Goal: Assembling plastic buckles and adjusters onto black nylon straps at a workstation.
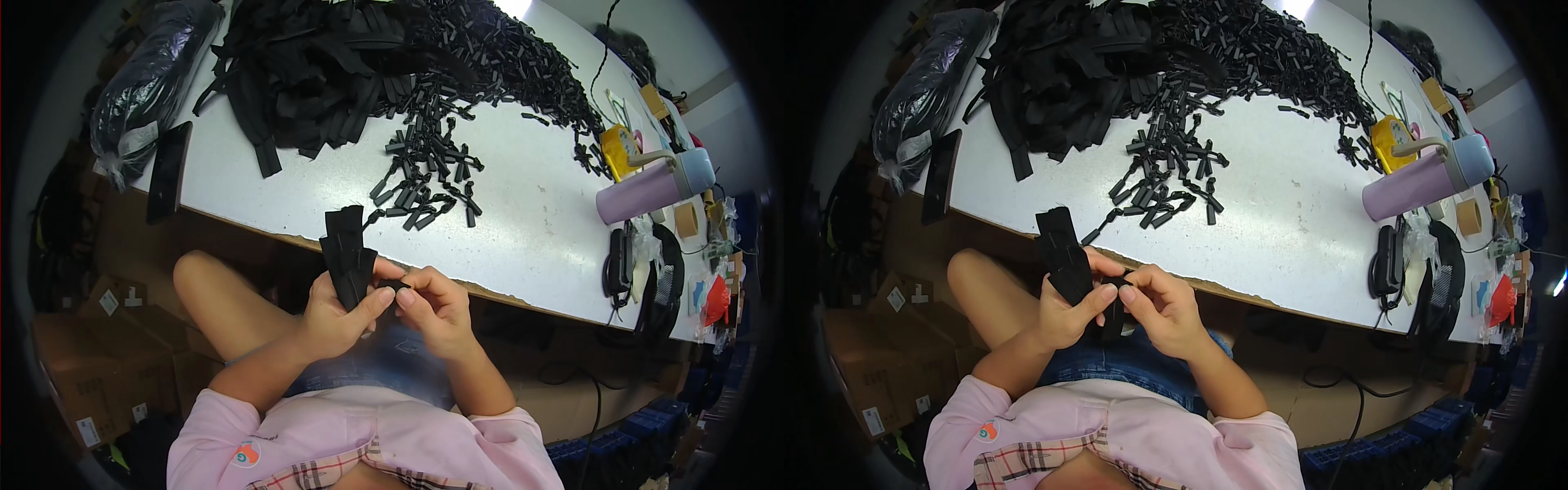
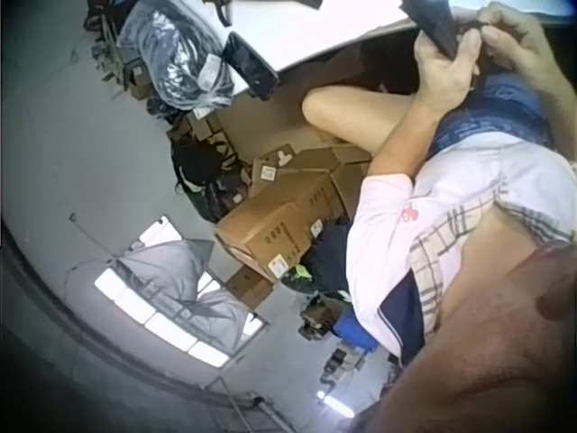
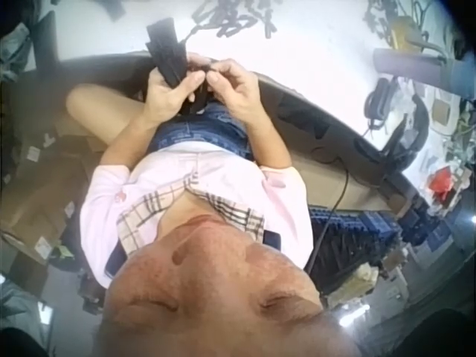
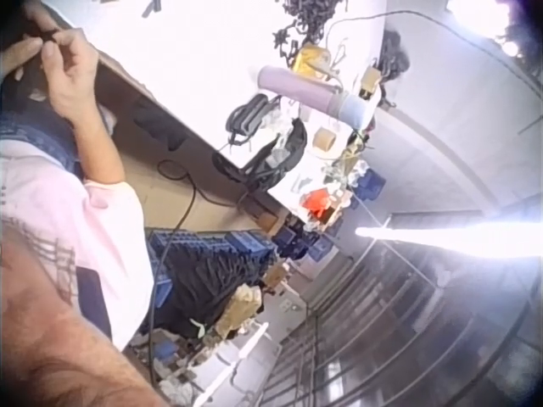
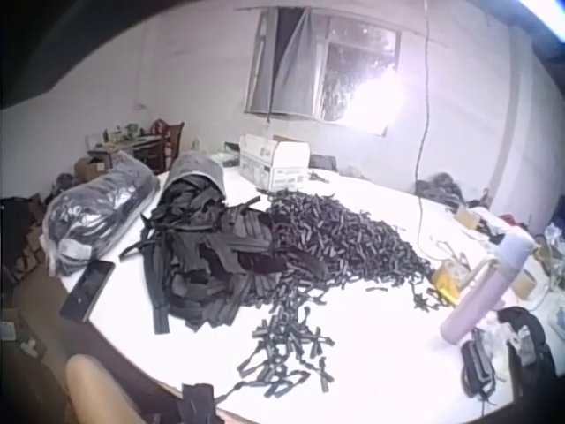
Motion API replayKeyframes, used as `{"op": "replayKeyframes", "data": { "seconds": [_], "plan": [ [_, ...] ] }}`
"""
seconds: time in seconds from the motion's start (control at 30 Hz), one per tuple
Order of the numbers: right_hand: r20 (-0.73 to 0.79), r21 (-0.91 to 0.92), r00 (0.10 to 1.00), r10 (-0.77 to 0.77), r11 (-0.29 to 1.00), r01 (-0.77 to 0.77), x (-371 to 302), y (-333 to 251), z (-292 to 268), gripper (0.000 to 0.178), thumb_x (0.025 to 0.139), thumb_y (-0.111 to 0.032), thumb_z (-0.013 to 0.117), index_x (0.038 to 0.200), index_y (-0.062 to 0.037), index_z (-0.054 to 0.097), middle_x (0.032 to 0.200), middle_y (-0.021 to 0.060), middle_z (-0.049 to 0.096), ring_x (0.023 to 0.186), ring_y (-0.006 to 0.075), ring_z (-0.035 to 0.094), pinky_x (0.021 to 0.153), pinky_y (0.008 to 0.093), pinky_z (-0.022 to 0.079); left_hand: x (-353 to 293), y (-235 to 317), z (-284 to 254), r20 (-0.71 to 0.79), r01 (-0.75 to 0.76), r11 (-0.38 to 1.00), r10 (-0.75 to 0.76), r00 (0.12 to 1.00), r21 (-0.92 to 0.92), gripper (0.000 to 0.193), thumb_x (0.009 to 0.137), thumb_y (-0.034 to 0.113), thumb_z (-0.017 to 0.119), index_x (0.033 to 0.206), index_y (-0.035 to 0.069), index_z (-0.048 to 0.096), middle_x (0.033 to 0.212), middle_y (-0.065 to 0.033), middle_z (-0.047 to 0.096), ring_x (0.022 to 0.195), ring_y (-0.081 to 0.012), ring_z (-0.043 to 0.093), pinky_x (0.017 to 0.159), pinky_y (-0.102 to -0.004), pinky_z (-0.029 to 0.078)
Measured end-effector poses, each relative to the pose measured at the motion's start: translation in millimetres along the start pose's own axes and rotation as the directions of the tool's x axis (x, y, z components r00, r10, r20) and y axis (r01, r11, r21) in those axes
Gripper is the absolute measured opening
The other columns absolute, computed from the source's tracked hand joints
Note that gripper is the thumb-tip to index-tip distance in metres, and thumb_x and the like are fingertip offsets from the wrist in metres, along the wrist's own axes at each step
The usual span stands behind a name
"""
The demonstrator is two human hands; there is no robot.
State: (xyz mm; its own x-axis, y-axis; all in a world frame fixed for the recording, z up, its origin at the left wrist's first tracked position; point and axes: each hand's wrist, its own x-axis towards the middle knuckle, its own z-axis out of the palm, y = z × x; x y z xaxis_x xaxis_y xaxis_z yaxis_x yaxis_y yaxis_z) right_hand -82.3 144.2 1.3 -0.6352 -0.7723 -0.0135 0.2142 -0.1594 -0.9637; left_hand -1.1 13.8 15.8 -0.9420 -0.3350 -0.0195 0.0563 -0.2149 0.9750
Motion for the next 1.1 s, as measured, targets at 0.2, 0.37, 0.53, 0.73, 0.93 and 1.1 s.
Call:
{"op": "replayKeyframes", "data": {
  "seconds": [0.2,0.37,0.53,0.73,0.93,1.1],
  "plan": [
    [0.026,0.071,1.0,0.004,0.997,-0.006,-1.9,3.9,-0.8,0.01,0.082,-0.01,0.053,0.087,-0.0004,0.052,0.069,0.0,0.05,0.058,0.0033,0.043,0.05,0.0167,0.034,-0.2,3.4,1.1,0.042,-0.055,0.998,0.056,0.998,-0.015,0.014,0.079,0.008,0.056,0.089,-0.001,0.055,0.076,-0.0046,0.052,0.053,-0.0063,0.05,0.043,-0.0164,0.04],
    [-0.103,-0.33,0.947,-0.305,0.908,0.257,3.5,-2.6,8.8,0.007,0.078,-0.005,0.057,0.083,-0.0003,0.054,0.067,0.0006,0.051,0.051,0.0016,0.042,0.046,0.0151,0.033,-0.2,-4.1,-2.2,-0.026,0.111,0.99,-0.114,0.993,-0.087,0.013,0.081,0.013,0.056,0.082,0.001,0.055,0.067,-0.0012,0.052,0.048,-0.0048,0.046,0.042,-0.017,0.037],
    [0.024,-0.026,1.0,-0.009,1.0,0.01,8.4,-8.3,-0.7,0.015,0.072,-0.007,0.063,0.08,0.0009,0.054,0.057,0.0007,0.049,0.048,0.0037,0.043,0.043,0.0157,0.032,-1.6,-3.8,-2.0,-0.048,0.014,1.0,-0.014,0.999,0.0,0.013,0.082,0.014,0.055,0.083,0.002,0.052,0.065,-0.0002,0.05,0.045,-0.0037,0.042,0.04,-0.016,0.033],
    [0.068,-0.64,0.915,-0.397,0.686,0.345,7.5,-12.6,14.8,0.021,0.064,-0.005,0.067,0.082,-0.001,0.057,0.071,0.0085,0.053,0.05,0.0178,0.049,0.045,0.026,0.041,5.8,-0.1,-17.0,0.024,0.199,0.98,-0.199,0.98,0.0,0.014,0.083,0.015,0.053,0.088,0.002,0.053,0.068,0.0018,0.05,0.054,-0.0026,0.044,0.046,-0.0166,0.035],
    [0.112,-0.716,0.757,-0.643,0.476,0.511,16.0,-13.2,11.7,0.028,0.059,0.002,0.067,0.086,-0.0024,0.059,0.079,0.0085,0.054,0.061,0.0169,0.05,0.048,0.0249,0.041,2.3,-5.5,-11.8,0.212,0.249,0.968,-0.244,0.946,0.004,0.017,0.081,0.015,0.056,0.091,0.002,0.052,0.081,-0.0005,0.054,0.074,-0.0043,0.047,0.065,-0.0197,0.04],
    [0.173,-0.667,0.75,-0.638,0.484,0.566,16.2,-15.5,10.8,0.031,0.059,0.004,0.066,0.089,-0.002,0.059,0.083,0.0093,0.054,0.062,0.0184,0.051,0.054,0.0261,0.043,0.0,-14.7,-13.1,0.277,0.138,0.99,-0.133,0.952,0.002,0.019,0.079,0.01,0.055,0.096,0.002,0.053,0.083,-0.0013,0.054,0.077,-0.0061,0.048,0.068,-0.0213,0.041]
  ]
}}
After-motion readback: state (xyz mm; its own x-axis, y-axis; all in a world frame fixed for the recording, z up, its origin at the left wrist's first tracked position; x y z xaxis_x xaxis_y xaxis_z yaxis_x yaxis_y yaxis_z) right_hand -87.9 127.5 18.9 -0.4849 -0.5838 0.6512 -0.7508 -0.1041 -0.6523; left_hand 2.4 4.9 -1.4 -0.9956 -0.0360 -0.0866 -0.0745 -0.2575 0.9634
